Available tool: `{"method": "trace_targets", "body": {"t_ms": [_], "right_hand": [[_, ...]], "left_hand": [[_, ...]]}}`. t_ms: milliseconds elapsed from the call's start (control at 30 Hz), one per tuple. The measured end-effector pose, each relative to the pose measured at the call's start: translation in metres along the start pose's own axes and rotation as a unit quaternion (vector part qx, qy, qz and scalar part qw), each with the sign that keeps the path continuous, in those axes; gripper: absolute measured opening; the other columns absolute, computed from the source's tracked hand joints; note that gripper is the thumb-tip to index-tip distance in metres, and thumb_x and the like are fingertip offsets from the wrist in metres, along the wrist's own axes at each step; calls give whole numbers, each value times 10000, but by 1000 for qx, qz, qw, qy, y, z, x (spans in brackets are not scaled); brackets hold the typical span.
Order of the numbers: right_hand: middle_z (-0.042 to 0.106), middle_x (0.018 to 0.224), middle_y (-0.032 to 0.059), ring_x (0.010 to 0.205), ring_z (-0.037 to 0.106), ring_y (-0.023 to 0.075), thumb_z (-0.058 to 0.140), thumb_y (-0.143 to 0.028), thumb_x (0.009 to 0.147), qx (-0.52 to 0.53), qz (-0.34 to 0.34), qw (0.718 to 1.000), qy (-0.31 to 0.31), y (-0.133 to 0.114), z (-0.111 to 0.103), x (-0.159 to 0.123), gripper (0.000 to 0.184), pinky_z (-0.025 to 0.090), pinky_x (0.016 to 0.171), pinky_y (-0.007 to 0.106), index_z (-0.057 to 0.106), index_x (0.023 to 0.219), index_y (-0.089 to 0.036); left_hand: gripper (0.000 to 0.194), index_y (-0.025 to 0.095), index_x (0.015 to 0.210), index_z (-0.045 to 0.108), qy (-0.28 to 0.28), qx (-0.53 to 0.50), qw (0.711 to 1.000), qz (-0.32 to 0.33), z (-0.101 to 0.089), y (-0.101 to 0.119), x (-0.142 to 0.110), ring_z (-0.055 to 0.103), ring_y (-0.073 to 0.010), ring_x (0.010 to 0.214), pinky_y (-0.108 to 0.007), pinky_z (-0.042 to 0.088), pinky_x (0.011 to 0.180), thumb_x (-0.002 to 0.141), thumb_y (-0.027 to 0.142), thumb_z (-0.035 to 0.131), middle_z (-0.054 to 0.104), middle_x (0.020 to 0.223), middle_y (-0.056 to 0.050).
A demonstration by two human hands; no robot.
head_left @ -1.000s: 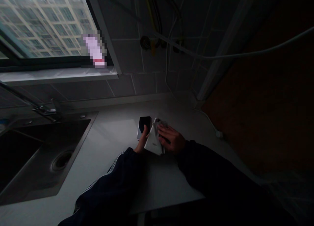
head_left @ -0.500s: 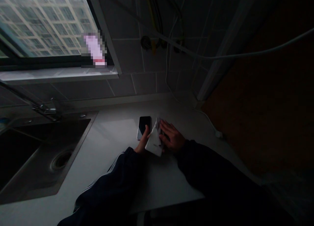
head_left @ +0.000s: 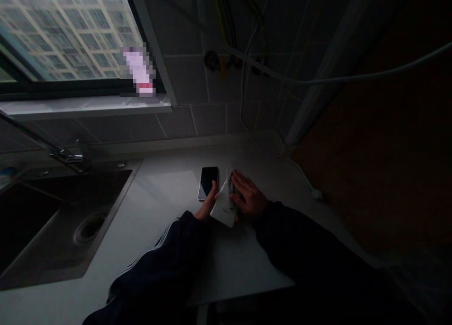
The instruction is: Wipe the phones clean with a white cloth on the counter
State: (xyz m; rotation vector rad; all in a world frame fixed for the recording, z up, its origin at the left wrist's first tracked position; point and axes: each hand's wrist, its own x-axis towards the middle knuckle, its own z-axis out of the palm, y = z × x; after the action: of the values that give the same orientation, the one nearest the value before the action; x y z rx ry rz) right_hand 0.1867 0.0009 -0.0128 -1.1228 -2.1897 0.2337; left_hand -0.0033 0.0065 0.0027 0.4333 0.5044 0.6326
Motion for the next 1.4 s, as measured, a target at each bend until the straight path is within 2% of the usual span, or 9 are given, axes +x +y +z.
{"method": "trace_targets", "body": {"t_ms": [167,300,367,467,633,933,1067,1233,1400], "right_hand": [[448,1547,225,1484,385,327,412,-471,1042,7,-43,999,-14,-11,5,-4,609,338,1197,596,489,1484,-59],[469,1548,174,1468,423,287,433,-482,1039,38,-107,992,-62,-24,6,-6,586,337,1205,560,480,1501,-125],[409,1588,166,1496,371,292,433,-490,1037,37,-92,992,-75,-23,4,-5,619,305,1214,582,411,1545,-138],[335,1623,173,1528,296,315,413,-491,1039,19,-24,997,-65,-12,1,-2,652,264,1213,631,336,1580,-136],[303,1630,197,1533,275,321,372,-500,1046,13,39,999,-35,-1,2,0,668,301,1207,609,341,1575,-94],[534,1501,149,1440,468,276,352,-477,1066,27,-106,992,-70,-28,5,-6,536,341,1193,581,562,1435,-149],[479,1540,153,1466,424,309,370,-463,1057,-10,-44,996,-72,-27,2,-3,537,306,1187,640,537,1456,-145],[393,1597,141,1537,235,385,454,-439,1025,-88,94,991,-32,-23,-3,1,573,112,1171,778,452,1521,-153],[290,1639,166,1550,189,387,446,-450,1022,-91,118,989,1,-19,-2,1,617,143,1190,742,430,1529,-99]], "left_hand": [[746,141,1520,454,46,-18,998,30,-5,2,7,742,-304,968,-391,565,859,994,650,308,748,1118,-165],[626,183,1602,309,112,-34,989,87,-5,4,10,731,-214,1023,-271,528,884,1051,477,344,752,1163,-116],[614,205,1607,301,110,-33,989,90,-1,3,8,723,-192,1050,-242,514,895,1053,465,357,748,1189,-100],[658,156,1564,399,87,-23,994,55,7,-1,4,729,-238,1039,-297,530,913,1043,543,288,752,1162,-130],[679,154,1487,517,74,-12,997,4,16,-1,-1,746,-277,969,-360,568,855,1037,570,226,758,1120,-144],[711,62,1408,573,140,-62,986,65,3,4,12,757,-247,875,-331,568,829,1034,578,257,768,1016,-171],[673,90,1438,551,125,-41,989,69,7,4,9,752,-245,915,-326,565,837,1040,555,270,768,1036,-154],[658,164,1493,503,82,-16,995,45,15,3,2,748,-265,921,-360,568,829,1028,576,288,756,1091,-147],[631,204,1516,471,55,-1,998,16,14,0,1,746,-268,910,-373,567,826,1023,570,326,755,1064,-127]]}}
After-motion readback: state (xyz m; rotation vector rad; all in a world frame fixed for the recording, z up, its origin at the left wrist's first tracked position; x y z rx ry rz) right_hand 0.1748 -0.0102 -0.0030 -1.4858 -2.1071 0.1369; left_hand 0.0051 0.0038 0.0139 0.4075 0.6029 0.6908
